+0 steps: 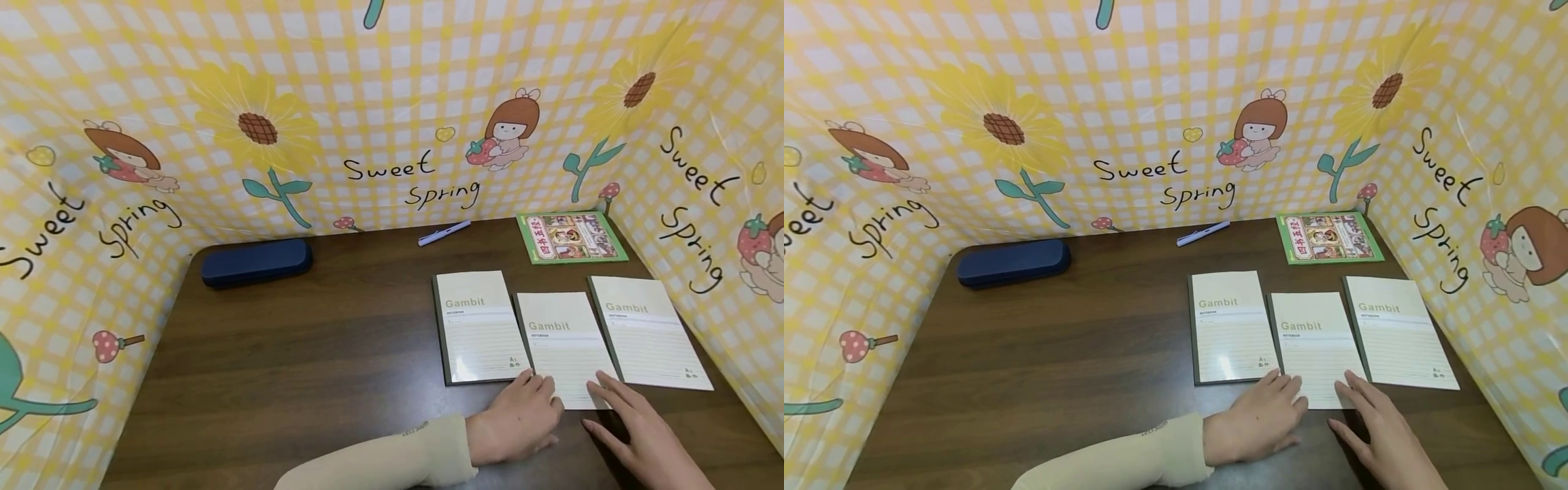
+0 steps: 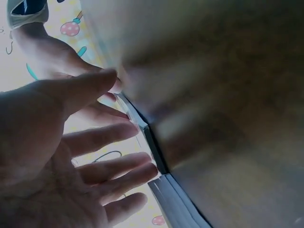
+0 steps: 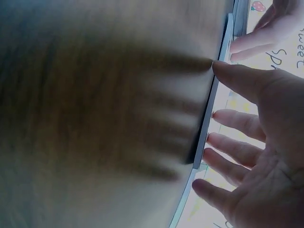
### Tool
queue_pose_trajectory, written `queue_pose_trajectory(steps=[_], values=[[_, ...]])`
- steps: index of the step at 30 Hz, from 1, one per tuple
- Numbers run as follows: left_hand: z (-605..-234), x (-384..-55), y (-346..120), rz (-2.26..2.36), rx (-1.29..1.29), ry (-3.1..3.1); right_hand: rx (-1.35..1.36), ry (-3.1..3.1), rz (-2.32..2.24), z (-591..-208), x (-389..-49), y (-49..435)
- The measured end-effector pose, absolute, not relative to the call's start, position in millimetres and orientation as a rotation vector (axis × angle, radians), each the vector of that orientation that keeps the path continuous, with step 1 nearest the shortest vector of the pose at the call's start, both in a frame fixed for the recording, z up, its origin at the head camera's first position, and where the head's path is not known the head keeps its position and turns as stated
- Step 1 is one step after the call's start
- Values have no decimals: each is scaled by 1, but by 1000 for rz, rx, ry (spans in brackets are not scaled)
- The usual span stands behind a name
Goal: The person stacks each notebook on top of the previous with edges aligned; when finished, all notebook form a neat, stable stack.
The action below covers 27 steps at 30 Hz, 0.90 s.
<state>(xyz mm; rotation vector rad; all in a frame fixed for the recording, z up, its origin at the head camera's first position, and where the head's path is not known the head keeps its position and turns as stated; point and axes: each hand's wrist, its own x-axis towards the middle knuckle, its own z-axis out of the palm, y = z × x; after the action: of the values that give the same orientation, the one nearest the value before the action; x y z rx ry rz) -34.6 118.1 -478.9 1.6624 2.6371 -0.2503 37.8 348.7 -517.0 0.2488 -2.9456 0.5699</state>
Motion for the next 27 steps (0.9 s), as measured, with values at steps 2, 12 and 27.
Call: queue_pose_trajectory(steps=[2, 12, 27], values=[[-479, -35, 118, -183, 1642, 2690, 212, -2925, 613, -516, 37, 348], [-475, -35, 108, 431, 1267, 2764, -366, -2860, 797, -497, 34, 355], [-479, -37, 84, 1401, 546, 2015, -670, -2925, 1129, -495, 30, 376]])
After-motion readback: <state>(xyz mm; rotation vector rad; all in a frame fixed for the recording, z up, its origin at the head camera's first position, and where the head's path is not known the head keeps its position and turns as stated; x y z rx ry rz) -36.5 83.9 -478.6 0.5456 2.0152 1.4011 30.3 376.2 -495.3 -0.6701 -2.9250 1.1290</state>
